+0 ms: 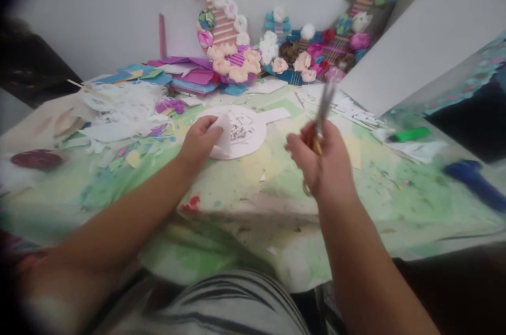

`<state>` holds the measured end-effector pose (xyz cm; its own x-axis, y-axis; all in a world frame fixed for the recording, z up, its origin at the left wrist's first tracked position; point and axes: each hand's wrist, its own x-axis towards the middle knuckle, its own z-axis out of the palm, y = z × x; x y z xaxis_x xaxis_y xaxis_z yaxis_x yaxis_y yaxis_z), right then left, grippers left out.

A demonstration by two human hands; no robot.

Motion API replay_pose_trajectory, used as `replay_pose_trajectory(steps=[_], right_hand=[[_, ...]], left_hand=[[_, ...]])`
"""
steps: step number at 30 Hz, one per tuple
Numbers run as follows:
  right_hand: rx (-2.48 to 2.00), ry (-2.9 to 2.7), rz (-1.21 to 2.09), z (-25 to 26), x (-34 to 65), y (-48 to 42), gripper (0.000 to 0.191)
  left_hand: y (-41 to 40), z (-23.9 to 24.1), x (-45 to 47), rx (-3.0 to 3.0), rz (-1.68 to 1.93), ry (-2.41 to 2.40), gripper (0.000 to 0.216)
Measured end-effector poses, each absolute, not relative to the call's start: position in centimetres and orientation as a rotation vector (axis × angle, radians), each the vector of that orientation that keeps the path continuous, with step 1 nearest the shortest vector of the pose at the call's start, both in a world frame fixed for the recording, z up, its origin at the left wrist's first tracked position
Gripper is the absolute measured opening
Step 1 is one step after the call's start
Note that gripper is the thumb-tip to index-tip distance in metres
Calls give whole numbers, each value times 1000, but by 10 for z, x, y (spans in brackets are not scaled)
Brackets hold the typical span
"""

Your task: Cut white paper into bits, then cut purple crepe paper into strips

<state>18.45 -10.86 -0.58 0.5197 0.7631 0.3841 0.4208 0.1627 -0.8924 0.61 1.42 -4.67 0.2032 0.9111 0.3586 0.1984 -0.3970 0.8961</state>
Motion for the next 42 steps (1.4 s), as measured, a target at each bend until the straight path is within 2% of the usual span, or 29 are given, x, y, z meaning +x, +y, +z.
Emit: replay_pose_trajectory(steps=[3, 6, 11, 14, 18, 21, 24, 28, 31, 34, 38, 42], right_hand=[[-1662, -964, 344, -32, 174, -172, 24], [-1866, -900, 383, -86, 156, -219, 24], [-2222, -1036, 651, -159, 142, -240, 21], [-2226, -1140, 580, -177, 141, -232, 25], [-2230, -1204, 529, -191, 135, -221, 17], [-2151, -1173, 553, -196, 132, -228, 20], [-2015, -1110, 496, -179, 137, -247, 23], [-1935, -1047, 208, -110, 153, -255, 24], [-1951, -1210, 64, -48, 166, -208, 25], [-1967, -1457, 47, -8, 169, -120, 28], [-2007, -1696, 56, 4, 153, -9, 27], [-2031, -1823, 58, 2, 140, 29, 40]], left_hand=[[14, -47, 6, 1762, 1253, 1021, 22], [13, -46, 6, 1767, 1256, 1019, 23], [13, -49, 4, 1824, 1211, 1029, 24], [17, -53, 3, 1861, 1183, 1007, 26], [19, -55, 3, 1867, 1164, 1004, 27], [19, -54, 1, 1826, 1182, 1024, 27], [19, -52, 0, 1762, 1223, 1056, 28], [21, -48, -3, 1671, 1249, 1057, 32], [24, -44, -6, 1600, 1274, 1064, 36], [28, -42, -9, 1484, 1324, 1077, 37], [30, -42, -11, 1330, 1342, 1027, 26], [34, -43, -13, 1274, 1393, 1015, 20]])
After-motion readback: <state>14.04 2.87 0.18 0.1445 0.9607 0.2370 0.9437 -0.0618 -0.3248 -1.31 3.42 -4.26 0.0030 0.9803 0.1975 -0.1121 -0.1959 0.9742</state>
